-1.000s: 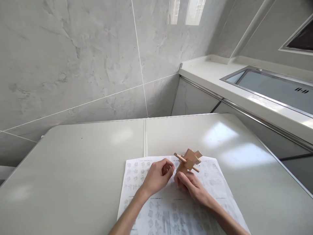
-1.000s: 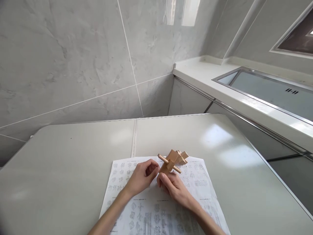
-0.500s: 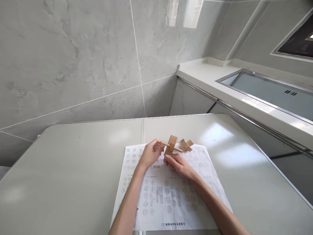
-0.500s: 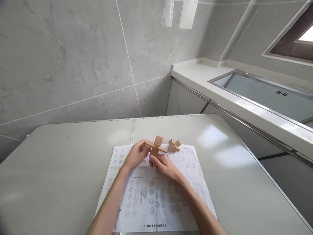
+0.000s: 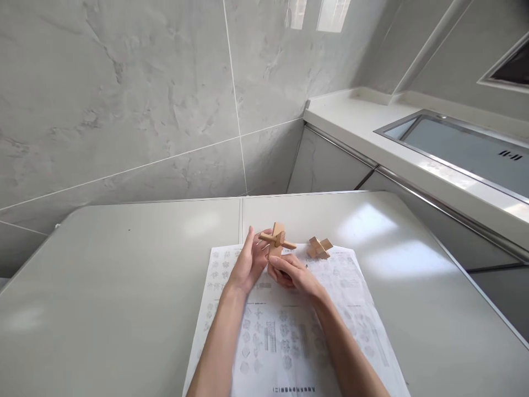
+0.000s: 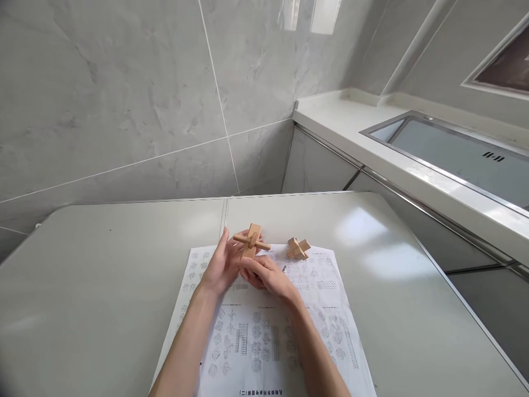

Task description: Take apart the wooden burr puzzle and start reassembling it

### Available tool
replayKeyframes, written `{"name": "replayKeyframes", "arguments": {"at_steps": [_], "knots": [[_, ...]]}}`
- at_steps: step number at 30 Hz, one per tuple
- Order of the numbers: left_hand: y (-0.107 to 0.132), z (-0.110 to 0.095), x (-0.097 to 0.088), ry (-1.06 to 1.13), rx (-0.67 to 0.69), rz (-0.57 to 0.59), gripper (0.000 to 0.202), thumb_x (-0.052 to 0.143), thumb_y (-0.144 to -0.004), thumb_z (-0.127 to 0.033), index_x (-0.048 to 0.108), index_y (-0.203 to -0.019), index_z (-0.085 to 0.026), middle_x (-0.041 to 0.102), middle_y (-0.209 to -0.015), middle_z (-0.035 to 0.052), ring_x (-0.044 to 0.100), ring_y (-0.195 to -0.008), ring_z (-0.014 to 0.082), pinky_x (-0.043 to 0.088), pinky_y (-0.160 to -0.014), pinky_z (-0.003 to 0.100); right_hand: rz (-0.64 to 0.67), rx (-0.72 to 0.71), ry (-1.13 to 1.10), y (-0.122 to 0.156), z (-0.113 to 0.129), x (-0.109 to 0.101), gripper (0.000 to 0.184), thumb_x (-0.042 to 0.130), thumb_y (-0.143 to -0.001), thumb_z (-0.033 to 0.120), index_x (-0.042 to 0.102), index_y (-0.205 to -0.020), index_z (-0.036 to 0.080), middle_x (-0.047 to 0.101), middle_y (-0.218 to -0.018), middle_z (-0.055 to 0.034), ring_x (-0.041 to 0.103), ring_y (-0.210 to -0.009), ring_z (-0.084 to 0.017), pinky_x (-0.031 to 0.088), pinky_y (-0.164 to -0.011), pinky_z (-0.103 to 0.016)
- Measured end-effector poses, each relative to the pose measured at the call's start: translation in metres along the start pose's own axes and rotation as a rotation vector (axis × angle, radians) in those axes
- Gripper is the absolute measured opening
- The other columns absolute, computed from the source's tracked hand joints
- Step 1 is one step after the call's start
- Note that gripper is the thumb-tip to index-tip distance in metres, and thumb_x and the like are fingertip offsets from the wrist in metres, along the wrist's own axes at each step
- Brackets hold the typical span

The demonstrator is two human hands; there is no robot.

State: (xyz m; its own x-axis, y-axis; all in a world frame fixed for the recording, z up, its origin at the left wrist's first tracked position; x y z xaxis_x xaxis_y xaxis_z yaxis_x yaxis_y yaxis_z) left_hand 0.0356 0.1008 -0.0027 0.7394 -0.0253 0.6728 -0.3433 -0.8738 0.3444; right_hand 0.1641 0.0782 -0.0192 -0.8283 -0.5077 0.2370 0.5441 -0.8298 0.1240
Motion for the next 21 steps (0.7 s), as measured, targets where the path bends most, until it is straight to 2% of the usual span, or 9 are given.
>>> {"name": "replayKeyframes", "arguments": {"at_steps": [5, 8, 14, 18, 21], "knots": [[0.005, 0.005, 0.007, -0.010, -0.021, 0.030, 0.063, 0.060, -0.101, -0.071, 0.077, -0.118, -0.013, 0.079, -0.125, 0.0165, 0.075, -0.121, 0.0341, 0.052, -0.112, 0.045, 0.065, 0.058, -0.038, 0.004, -0.006, 0.005, 0.061, 0.055, -0.104, 0.067, 0.053, -0.063, 0.022, 0.034, -0.047, 0.0077, 0.024, -0.043, -0.009, 0.018, -0.046, -0.030], [0.007, 0.010, 0.009, -0.063, -0.016, 0.003, 0.062, 0.065, -0.097, -0.073, 0.077, -0.115, -0.015, 0.082, -0.115, 0.0150, 0.075, -0.118, 0.0341, 0.054, -0.108, 0.044, 0.071, 0.076, -0.056, 0.007, -0.010, 0.006, 0.063, 0.054, -0.104, 0.070, 0.052, -0.063, 0.022, 0.035, -0.047, 0.0074, 0.025, -0.043, -0.010, 0.019, -0.046, -0.030], [0.012, 0.018, 0.008, -0.133, -0.015, -0.015, 0.054, 0.058, -0.103, -0.066, 0.075, -0.119, -0.018, 0.082, -0.116, 0.0143, 0.075, -0.117, 0.0331, 0.057, -0.102, 0.042, -0.017, 0.008, -0.035, 0.008, -0.010, 0.009, 0.066, 0.047, -0.112, 0.061, 0.055, -0.060, 0.021, 0.053, -0.051, 0.0016, 0.046, -0.048, -0.012, 0.038, -0.057, -0.030], [0.012, 0.015, 0.005, -0.110, -0.007, -0.047, 0.062, 0.051, -0.102, -0.074, 0.073, -0.125, -0.021, 0.082, -0.116, 0.0131, 0.076, -0.113, 0.0325, 0.059, -0.096, 0.042, 0.007, 0.026, -0.045, 0.008, -0.011, 0.011, 0.066, 0.048, -0.113, 0.057, 0.058, -0.059, 0.020, 0.057, -0.052, 0.0001, 0.050, -0.049, -0.013, 0.041, -0.057, -0.030], [0.012, 0.011, 0.005, -0.082, -0.029, -0.034, 0.065, 0.054, -0.099, -0.076, 0.074, -0.122, -0.019, 0.082, -0.114, 0.0142, 0.076, -0.113, 0.0342, 0.060, -0.094, 0.043, 0.035, 0.020, -0.059, 0.009, -0.013, 0.009, 0.062, 0.051, -0.112, 0.053, 0.057, -0.060, 0.021, 0.058, -0.054, 0.0003, 0.051, -0.051, -0.013, 0.043, -0.061, -0.030]]}}
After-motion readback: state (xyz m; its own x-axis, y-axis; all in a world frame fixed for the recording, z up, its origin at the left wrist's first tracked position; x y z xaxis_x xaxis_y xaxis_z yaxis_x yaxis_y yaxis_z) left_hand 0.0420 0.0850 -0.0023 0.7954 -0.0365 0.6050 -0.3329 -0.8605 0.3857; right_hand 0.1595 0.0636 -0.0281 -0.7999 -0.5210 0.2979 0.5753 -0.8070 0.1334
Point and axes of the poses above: each hand's wrist, its own y-axis away from the middle knuckle, its own x-axis out of the palm, z = x × y, the point moved 3 cm from there along -y, towards the middle knuckle
